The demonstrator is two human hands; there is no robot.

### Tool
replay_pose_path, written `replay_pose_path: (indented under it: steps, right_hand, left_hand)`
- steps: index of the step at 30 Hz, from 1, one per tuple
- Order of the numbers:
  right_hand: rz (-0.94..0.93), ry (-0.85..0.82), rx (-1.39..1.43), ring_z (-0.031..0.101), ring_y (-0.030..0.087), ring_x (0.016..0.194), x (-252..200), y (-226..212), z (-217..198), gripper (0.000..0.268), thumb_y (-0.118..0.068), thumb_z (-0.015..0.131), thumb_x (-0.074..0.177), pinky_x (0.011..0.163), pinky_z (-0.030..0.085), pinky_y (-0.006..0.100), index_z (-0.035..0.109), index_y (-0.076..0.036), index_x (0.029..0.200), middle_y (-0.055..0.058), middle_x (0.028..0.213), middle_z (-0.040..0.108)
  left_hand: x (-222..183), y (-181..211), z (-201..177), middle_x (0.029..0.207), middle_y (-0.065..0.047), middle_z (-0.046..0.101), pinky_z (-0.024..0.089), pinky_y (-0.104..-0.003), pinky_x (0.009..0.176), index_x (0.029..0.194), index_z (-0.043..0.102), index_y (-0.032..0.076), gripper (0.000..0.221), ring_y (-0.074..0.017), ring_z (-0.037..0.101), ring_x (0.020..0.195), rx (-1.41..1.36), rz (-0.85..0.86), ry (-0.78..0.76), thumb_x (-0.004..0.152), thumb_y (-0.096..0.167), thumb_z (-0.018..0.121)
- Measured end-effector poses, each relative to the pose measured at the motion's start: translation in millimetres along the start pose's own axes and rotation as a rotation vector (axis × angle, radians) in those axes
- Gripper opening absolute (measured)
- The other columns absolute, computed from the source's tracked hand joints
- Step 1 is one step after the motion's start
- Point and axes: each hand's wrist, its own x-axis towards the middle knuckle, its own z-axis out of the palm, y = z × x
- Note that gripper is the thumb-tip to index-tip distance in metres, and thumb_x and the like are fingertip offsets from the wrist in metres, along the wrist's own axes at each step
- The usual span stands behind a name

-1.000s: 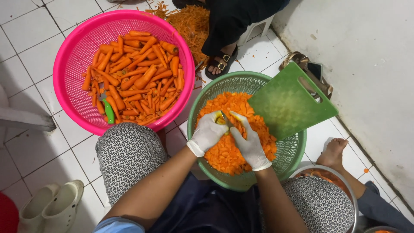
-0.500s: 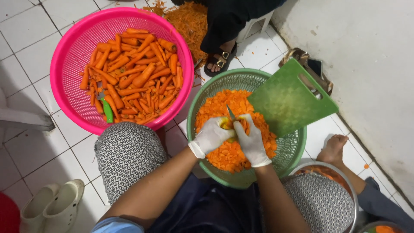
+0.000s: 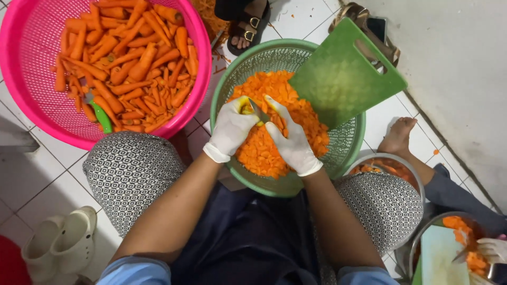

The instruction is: Peeling and chopping carrots into small pieces using a knife

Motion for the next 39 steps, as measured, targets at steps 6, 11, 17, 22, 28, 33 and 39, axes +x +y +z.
replay_pose_path:
  steps: [6,11,17,22,28,33,39]
  right_hand:
    - [0.026,0.025,-0.044,0.049,0.029,0.122,-1.6,-5.3,-0.2,0.046,-0.012,0.050,0.090,0.103,0.036,0.046,0.046,-0.024,0.134,0.011,0.126,0.058]
    - [0.067,0.054,-0.061,0.059,0.029,0.107,3.5,8.4,2.2,0.038,-0.017,0.052,0.090,0.094,0.044,0.046,0.049,-0.027,0.126,0.011,0.111,0.064]
    - [0.110,0.070,-0.046,0.063,0.018,0.087,5.0,39.2,4.8,0.033,-0.018,0.054,0.088,0.084,0.049,0.041,0.051,-0.027,0.120,0.007,0.091,0.065]
    - [0.118,0.074,-0.072,0.064,0.023,0.081,7.9,45.5,8.9,0.028,-0.020,0.054,0.088,0.079,0.048,0.044,0.051,-0.024,0.116,0.012,0.083,0.064]
    - [0.202,0.136,0.184,0.052,0.009,0.076,10.7,41.0,11.9,0.010,-0.013,0.051,0.093,0.079,0.050,0.032,0.051,-0.010,0.102,0.003,0.070,0.053]
    - [0.250,0.133,0.299,0.052,0.010,0.066,12.7,38.2,12.6,0.003,-0.010,0.049,0.092,0.073,0.051,0.033,0.049,-0.009,0.095,0.003,0.065,0.049]
    - [0.272,0.099,0.345,0.045,0.006,0.044,13.4,39.5,8.6,0.004,-0.014,0.047,0.093,0.045,0.041,0.020,0.045,-0.011,0.091,0.002,0.049,0.043]
  left_hand:
    - [-6.5,4.8,0.0,0.054,-0.001,0.059,0.041,-0.016,0.054,0.069,0.065,0.012,0.011,-0.0064,0.053,0.054,-0.097,0.022,-0.022,0.062,0.004,0.060]
    - [-12.7,6.8,3.5,0.058,-0.003,0.062,0.046,-0.019,0.056,0.075,0.067,0.009,0.016,-0.0082,0.056,0.055,-0.209,0.016,-0.072,0.063,-0.001,0.062]
    - [-6.6,-14.4,9.5,0.064,-0.004,0.063,0.048,-0.021,0.059,0.085,0.069,0.006,0.021,-0.0103,0.058,0.058,-0.224,0.011,-0.122,0.066,-0.001,0.063]
    - [5.3,-45.5,24.0,0.072,-0.009,0.065,0.051,-0.027,0.063,0.093,0.067,0.000,0.026,-0.0152,0.060,0.063,-0.317,0.037,-0.132,0.068,-0.001,0.065]
    - [8.7,-57.6,28.3,0.066,-0.002,0.059,0.046,-0.024,0.058,0.085,0.069,0.008,0.019,-0.0105,0.054,0.063,-0.139,0.069,-0.090,0.067,0.006,0.065]
    - [7.4,-42.5,36.0,0.057,0.004,0.058,0.043,-0.020,0.054,0.072,0.067,0.016,0.010,-0.0072,0.056,0.056,-0.108,0.012,-0.084,0.064,0.014,0.062]
    - [-8.5,-7.7,23.5,0.059,-0.003,0.061,0.046,-0.021,0.052,0.074,0.065,0.008,0.012,-0.0109,0.058,0.052,-0.295,0.015,-0.183,0.065,0.002,0.059]
